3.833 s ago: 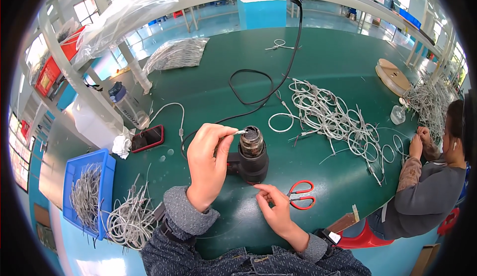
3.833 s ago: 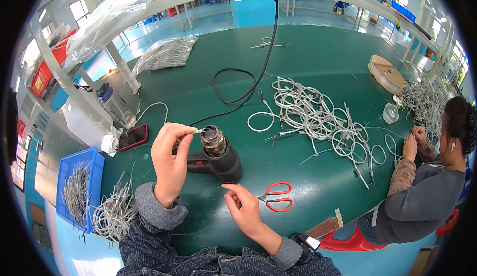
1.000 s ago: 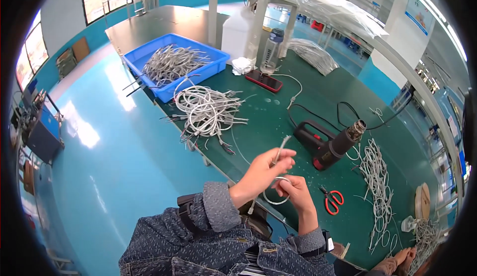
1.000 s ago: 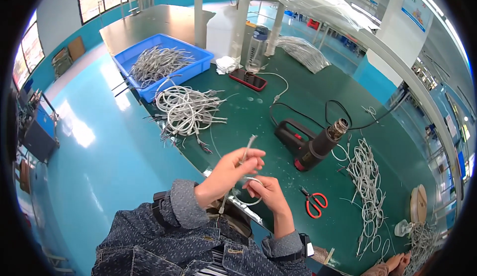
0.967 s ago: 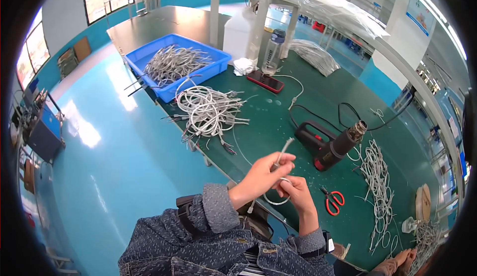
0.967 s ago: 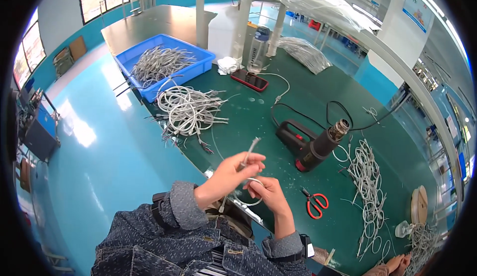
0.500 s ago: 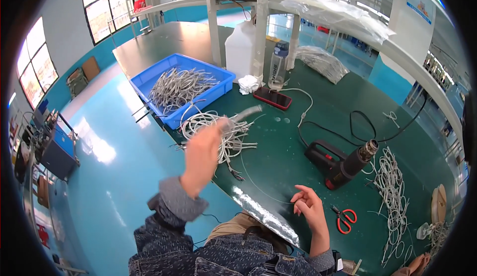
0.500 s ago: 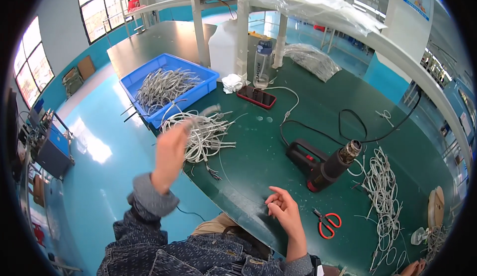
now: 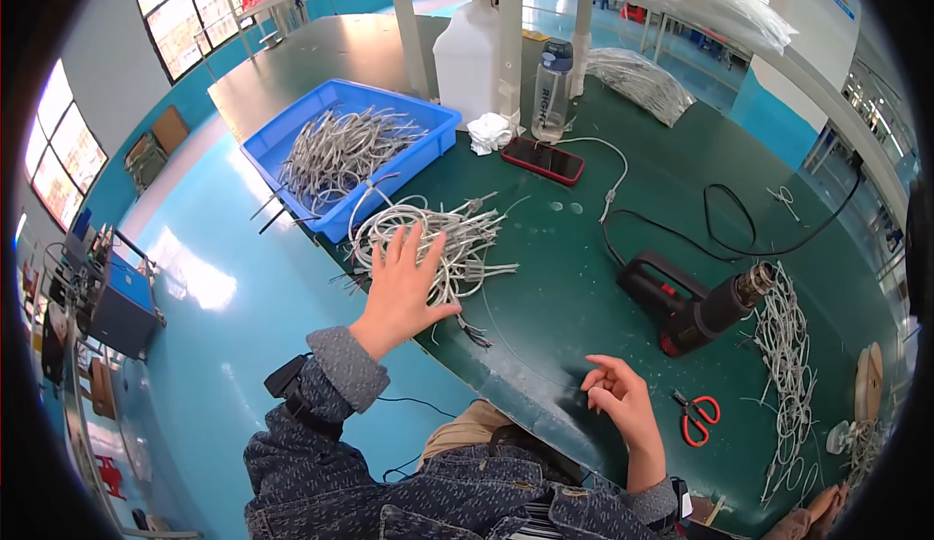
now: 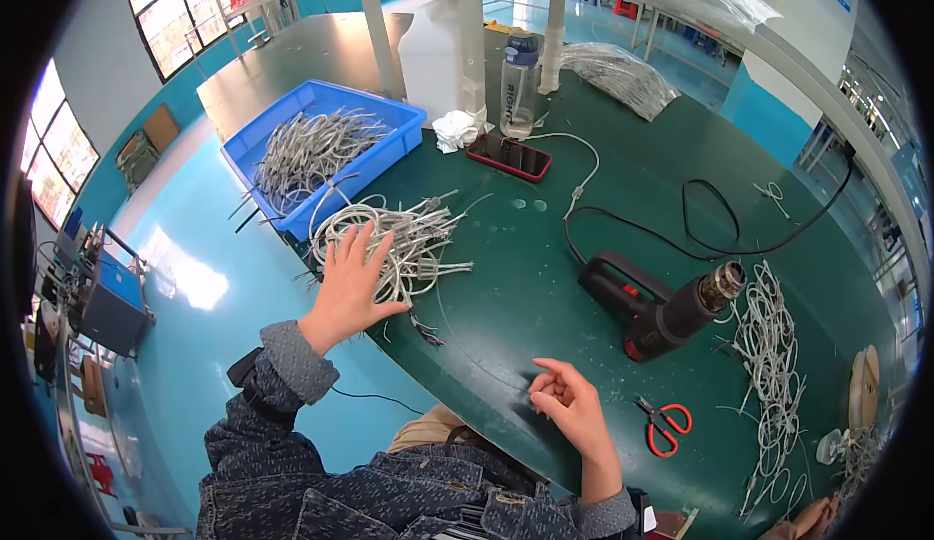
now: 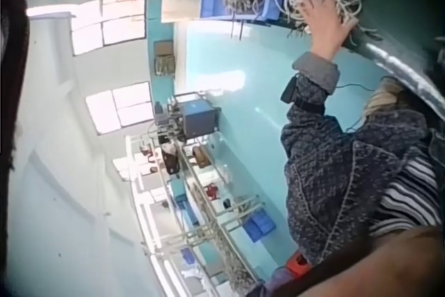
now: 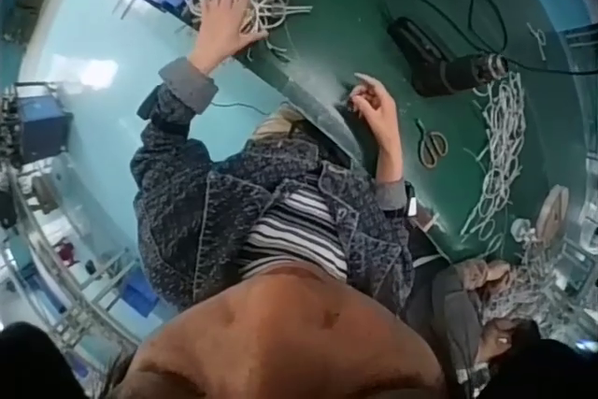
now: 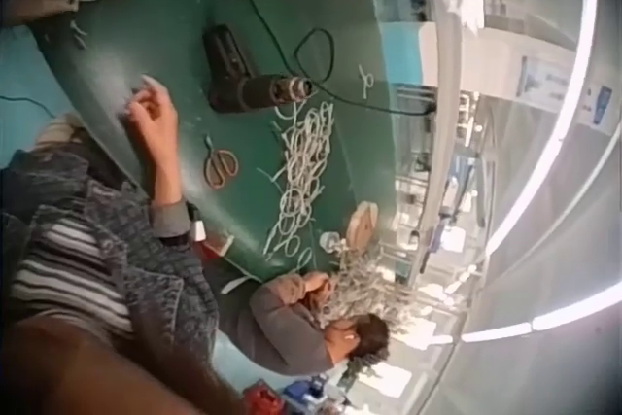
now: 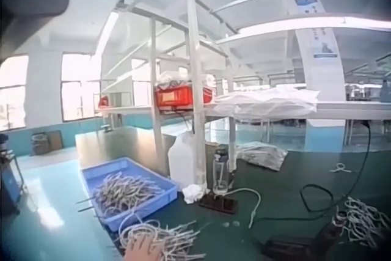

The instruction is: The recorder prepares and assembles electrical wires by applying heat shrink tubing and using a heat gun.

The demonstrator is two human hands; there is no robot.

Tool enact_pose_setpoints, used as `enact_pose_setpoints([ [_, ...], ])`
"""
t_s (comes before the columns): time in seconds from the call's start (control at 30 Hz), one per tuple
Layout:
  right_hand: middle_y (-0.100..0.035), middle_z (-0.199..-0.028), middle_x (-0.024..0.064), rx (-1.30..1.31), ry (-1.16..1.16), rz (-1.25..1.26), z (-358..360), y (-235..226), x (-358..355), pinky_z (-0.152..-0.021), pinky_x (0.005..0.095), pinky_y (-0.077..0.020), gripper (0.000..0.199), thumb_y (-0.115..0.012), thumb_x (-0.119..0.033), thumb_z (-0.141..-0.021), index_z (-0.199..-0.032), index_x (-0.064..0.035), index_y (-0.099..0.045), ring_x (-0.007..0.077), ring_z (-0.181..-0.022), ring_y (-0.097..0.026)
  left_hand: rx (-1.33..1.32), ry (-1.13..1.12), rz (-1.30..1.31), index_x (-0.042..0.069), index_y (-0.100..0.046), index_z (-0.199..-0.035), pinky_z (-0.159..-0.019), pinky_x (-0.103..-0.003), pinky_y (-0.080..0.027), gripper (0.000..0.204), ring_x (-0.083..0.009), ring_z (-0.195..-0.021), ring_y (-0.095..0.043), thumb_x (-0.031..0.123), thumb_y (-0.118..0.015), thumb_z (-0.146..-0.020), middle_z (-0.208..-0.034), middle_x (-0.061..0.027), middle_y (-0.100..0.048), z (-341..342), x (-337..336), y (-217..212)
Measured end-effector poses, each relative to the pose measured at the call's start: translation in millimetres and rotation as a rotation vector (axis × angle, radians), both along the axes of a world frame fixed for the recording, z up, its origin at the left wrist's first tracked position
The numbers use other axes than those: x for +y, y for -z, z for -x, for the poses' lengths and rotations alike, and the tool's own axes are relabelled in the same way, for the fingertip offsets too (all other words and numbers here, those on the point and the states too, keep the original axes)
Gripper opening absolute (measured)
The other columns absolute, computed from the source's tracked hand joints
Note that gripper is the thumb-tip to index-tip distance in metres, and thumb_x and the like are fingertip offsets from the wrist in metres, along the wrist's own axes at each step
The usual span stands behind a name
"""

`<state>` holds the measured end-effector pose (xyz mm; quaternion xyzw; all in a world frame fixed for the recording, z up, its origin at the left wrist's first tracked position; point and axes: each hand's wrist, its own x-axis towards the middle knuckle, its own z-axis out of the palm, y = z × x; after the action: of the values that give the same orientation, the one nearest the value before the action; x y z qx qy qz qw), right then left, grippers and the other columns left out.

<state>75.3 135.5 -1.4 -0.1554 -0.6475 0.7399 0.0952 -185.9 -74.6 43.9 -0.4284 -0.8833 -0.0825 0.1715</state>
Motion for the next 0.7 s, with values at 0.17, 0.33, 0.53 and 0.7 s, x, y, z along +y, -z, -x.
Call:
enact_pose_setpoints([
  [0.17, -0.059, -0.107, 0.0134, -0.012, -0.205, 0.341, 56, -34, -50, -0.08, 0.029, -0.0476, 0.049, -0.061, -0.011, -0.084, -0.128, 0.0049, -0.044, 0.0192, -0.094, -0.059, 0.028, 0.061, -0.291, 0.003, -0.045, -0.13, -0.098, -0.048, -0.034, 0.072, -0.0358, -0.12, -0.042, 0.039, -0.071, -0.074, -0.126, -0.0185, -0.048, 29, -23, -25],
  [0.33, -0.052, -0.119, 0.0157, -0.118, -0.087, 0.334, 139, 17, -56, -0.093, 0.0332, -0.0413, 0.06, -0.063, -0.026, -0.087, -0.131, 0.006, -0.039, 0.0224, -0.109, -0.052, -0.318, -0.347, 0.029, 0.0, -0.059, -0.108, -0.08, -0.04, -0.043, 0.054, -0.0311, -0.097, -0.054, 0.047, -0.059, -0.083, -0.104, -0.0158, -0.059, 85, -46, -52],
  [0.53, -0.052, -0.119, 0.0144, -0.219, -0.078, 0.45, 189, 12, -69, -0.097, 0.035, -0.0369, 0.06, -0.065, -0.034, -0.085, -0.126, 0.0036, -0.043, 0.0224, -0.105, -0.052, -0.867, -0.22, -0.134, -0.002, -0.062, -0.096, -0.071, -0.038, -0.043, 0.069, -0.0197, -0.077, -0.055, 0.063, -0.042, -0.088, -0.086, -0.0082, -0.062, 127, -71, 7],
  [0.7, -0.052, -0.116, 0.0142, -0.199, -0.009, 0.578, 208, 0, -74, -0.092, 0.0377, -0.0402, 0.059, -0.067, -0.038, -0.083, -0.121, 0.0019, -0.045, 0.0223, -0.102, -0.052, -1.251, -0.211, -0.534, -0.001, -0.062, -0.099, -0.069, -0.031, -0.042, 0.068, -0.0139, -0.077, -0.054, 0.063, -0.045, -0.087, -0.089, -0.0033, -0.061, 143, -66, 30],
])
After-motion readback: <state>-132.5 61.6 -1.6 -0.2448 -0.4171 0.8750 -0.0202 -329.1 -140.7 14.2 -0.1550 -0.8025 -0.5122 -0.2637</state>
